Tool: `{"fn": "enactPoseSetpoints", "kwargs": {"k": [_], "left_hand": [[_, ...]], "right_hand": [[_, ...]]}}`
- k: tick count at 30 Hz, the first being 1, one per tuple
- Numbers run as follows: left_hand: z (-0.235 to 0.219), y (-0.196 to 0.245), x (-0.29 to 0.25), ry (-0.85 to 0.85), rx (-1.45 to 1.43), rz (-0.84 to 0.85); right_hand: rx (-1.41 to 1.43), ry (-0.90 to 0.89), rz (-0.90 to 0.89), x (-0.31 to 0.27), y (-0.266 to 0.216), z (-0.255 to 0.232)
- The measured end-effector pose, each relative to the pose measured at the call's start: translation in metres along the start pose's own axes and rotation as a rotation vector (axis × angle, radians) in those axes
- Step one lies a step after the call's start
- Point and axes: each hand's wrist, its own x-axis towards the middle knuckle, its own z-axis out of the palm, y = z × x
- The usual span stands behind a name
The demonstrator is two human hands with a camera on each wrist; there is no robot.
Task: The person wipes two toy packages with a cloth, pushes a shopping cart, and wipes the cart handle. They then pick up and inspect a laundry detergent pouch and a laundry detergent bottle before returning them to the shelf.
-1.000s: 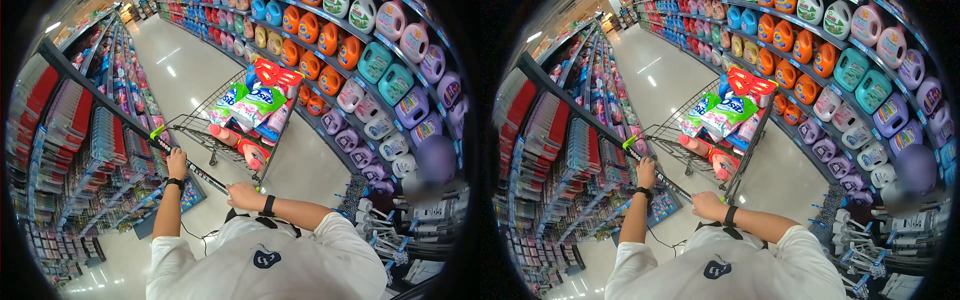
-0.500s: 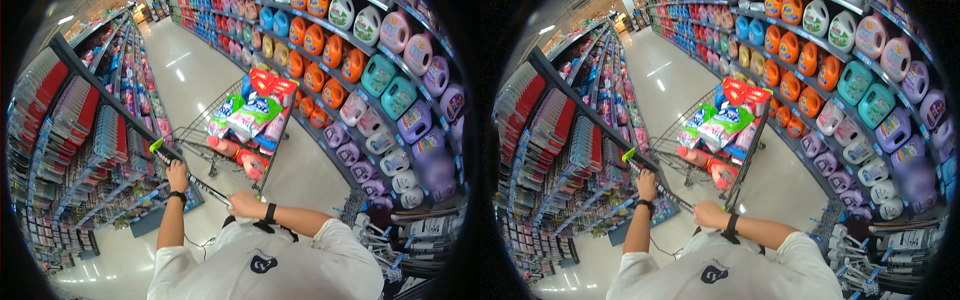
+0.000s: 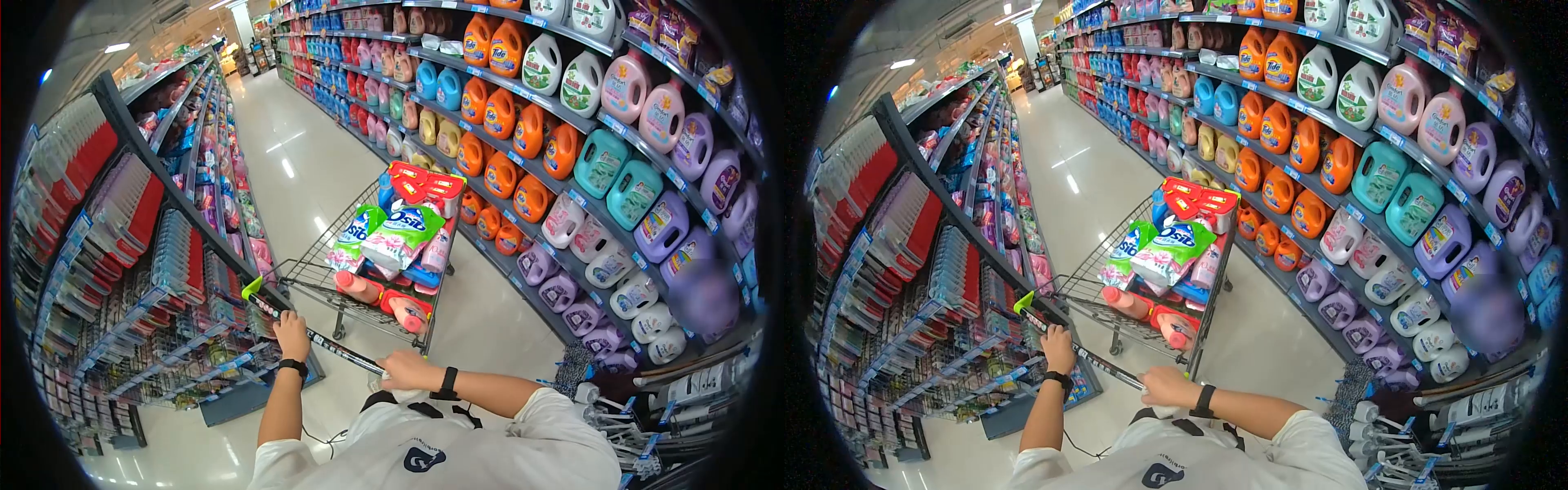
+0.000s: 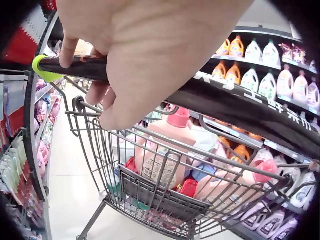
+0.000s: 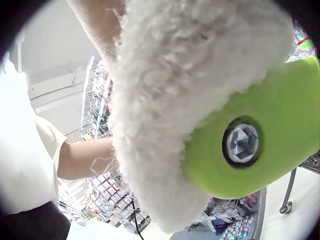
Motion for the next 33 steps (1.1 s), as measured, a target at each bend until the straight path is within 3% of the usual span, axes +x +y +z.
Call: {"fn": "enactPoseSetpoints", "kwargs": {"k": [2,9,12,14,17,29,33], "left_hand": [[0.003,0.002,0.001,-0.021,-0.017,-0.015],[-0.012,0.026,0.006,-0.064,-0.029,0.019],[-0.014,0.033,0.013,-0.053,-0.049,0.077],[-0.012,0.034,0.016,-0.067,-0.067,0.125],[-0.005,0.036,0.021,-0.099,-0.094,0.151],[0.006,0.037,0.057,-0.055,-0.168,0.142],[0.017,0.024,0.074,-0.05,-0.247,0.136]], "right_hand": [[0.017,0.082,-0.017,-0.007,0.001,-0.009],[-0.096,0.093,0.111,-0.029,0.005,-0.032],[-0.178,0.205,0.1,-0.038,0.015,-0.027],[-0.298,0.395,0.036,-0.045,0.022,-0.025],[-0.355,0.476,0.0,-0.051,0.031,-0.03],[-0.317,0.51,-0.044,-0.02,0.069,-0.052],[-0.269,0.495,0.013,0.001,0.072,-0.056]]}}
